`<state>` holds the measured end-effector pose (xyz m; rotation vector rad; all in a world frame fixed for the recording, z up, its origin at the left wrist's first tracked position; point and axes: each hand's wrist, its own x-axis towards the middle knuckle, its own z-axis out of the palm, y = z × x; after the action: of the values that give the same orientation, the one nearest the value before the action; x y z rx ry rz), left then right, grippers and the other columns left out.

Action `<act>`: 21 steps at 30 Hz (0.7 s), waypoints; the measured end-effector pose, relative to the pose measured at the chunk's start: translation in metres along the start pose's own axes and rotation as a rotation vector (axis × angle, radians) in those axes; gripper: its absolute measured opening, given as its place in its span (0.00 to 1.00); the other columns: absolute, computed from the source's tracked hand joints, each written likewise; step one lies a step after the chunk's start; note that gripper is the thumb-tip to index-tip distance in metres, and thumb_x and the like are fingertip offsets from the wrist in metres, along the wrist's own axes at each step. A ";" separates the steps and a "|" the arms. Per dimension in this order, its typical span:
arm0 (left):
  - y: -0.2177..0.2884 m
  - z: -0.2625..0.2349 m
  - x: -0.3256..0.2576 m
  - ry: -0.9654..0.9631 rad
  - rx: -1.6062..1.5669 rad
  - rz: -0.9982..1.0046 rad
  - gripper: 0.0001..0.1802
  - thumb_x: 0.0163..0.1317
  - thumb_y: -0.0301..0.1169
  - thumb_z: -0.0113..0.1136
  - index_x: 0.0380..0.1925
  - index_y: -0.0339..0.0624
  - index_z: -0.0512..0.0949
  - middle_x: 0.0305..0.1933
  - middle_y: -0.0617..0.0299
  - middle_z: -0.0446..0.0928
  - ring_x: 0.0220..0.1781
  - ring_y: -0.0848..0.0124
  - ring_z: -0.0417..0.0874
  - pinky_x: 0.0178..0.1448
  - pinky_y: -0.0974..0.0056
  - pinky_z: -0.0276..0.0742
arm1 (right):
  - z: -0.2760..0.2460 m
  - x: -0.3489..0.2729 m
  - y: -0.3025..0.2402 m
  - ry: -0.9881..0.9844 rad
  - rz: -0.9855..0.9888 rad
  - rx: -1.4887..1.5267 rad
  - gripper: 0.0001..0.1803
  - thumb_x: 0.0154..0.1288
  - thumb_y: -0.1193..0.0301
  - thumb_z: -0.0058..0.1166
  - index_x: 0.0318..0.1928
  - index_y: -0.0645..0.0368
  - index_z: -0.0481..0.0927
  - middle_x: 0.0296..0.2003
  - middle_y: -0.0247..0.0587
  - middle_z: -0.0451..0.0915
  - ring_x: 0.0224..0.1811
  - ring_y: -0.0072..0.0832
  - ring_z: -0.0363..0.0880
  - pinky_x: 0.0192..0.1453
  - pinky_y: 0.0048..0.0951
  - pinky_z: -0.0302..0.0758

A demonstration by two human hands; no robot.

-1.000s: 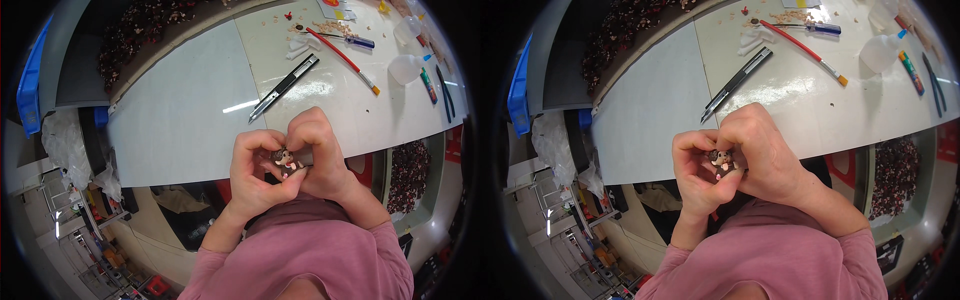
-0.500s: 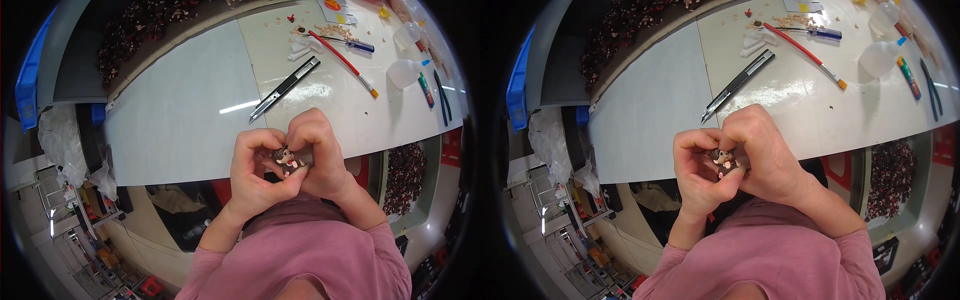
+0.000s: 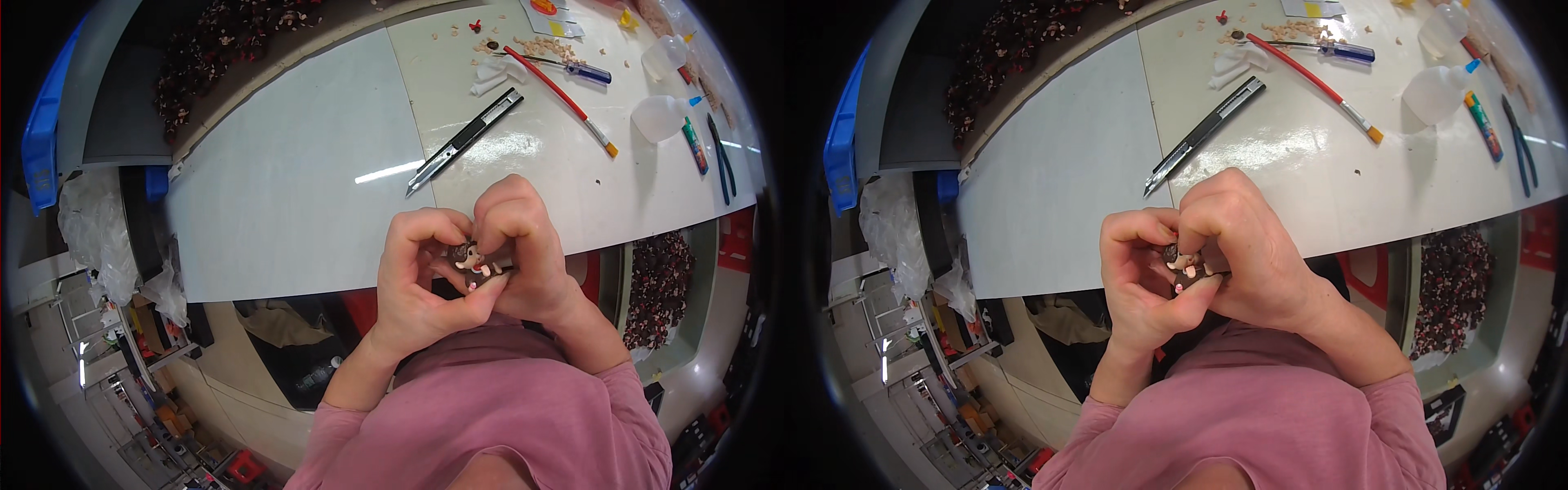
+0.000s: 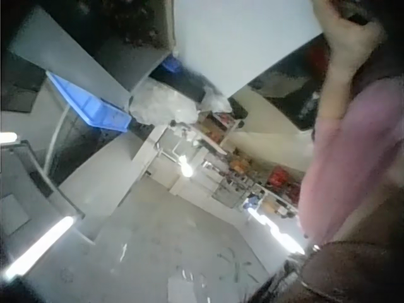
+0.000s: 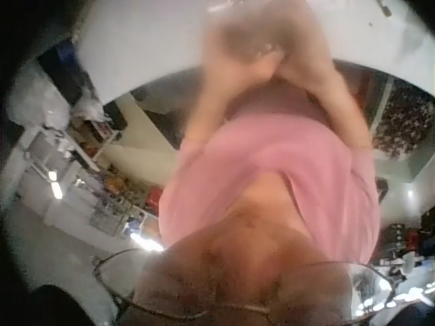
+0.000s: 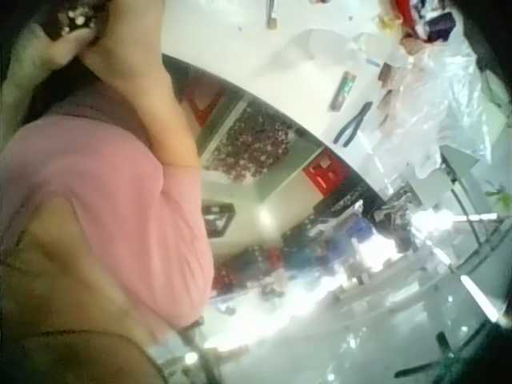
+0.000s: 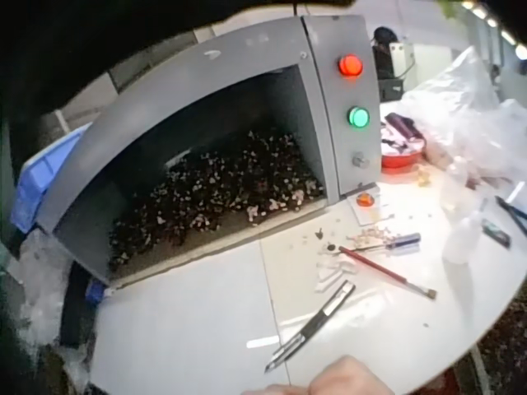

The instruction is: The person applies glue to a small figurine using a squeeze bottle, attaches miniature parts to it by hand, and trims excess material with a small tool before repeating the process on other figurines.

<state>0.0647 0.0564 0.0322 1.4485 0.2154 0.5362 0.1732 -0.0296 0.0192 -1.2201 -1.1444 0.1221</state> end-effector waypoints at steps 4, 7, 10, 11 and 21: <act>0.004 0.000 0.000 -0.019 -0.068 -0.055 0.31 0.41 0.15 0.68 0.44 0.42 0.61 0.43 0.56 0.68 0.41 0.75 0.76 0.41 0.72 0.76 | -0.001 0.000 -0.002 0.006 0.014 0.012 0.25 0.38 0.84 0.64 0.37 0.55 0.67 0.32 0.35 0.69 0.34 0.31 0.69 0.35 0.27 0.68; 0.018 -0.007 0.003 -0.090 -0.132 -0.153 0.30 0.46 0.16 0.66 0.48 0.41 0.61 0.45 0.57 0.68 0.47 0.73 0.74 0.49 0.69 0.75 | -0.002 0.000 -0.001 0.010 0.017 -0.003 0.25 0.38 0.85 0.64 0.36 0.54 0.67 0.33 0.35 0.69 0.35 0.31 0.69 0.36 0.27 0.68; 0.029 -0.015 0.010 -0.103 -0.301 -0.402 0.25 0.55 0.19 0.57 0.52 0.39 0.61 0.48 0.57 0.68 0.51 0.72 0.72 0.55 0.67 0.71 | -0.011 0.005 -0.004 -0.046 -0.061 -0.113 0.25 0.37 0.85 0.64 0.36 0.54 0.67 0.33 0.35 0.70 0.35 0.31 0.69 0.37 0.28 0.69; 0.036 -0.017 0.016 -0.116 -0.364 -0.520 0.18 0.63 0.23 0.47 0.53 0.37 0.62 0.49 0.57 0.69 0.50 0.74 0.73 0.56 0.68 0.70 | -0.014 0.005 -0.004 -0.048 -0.073 -0.141 0.24 0.38 0.85 0.65 0.35 0.54 0.68 0.33 0.35 0.70 0.34 0.31 0.69 0.36 0.28 0.68; 0.027 -0.026 0.025 -0.272 -0.394 -0.667 0.15 0.62 0.26 0.42 0.50 0.35 0.66 0.46 0.59 0.71 0.49 0.73 0.74 0.56 0.67 0.71 | -0.020 -0.007 0.003 -0.177 -0.187 -0.325 0.27 0.33 0.83 0.66 0.35 0.52 0.67 0.36 0.35 0.71 0.33 0.31 0.67 0.36 0.29 0.66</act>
<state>0.0690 0.0918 0.0599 0.9687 0.3357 -0.1607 0.1854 -0.0460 0.0148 -1.3994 -1.4687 -0.1040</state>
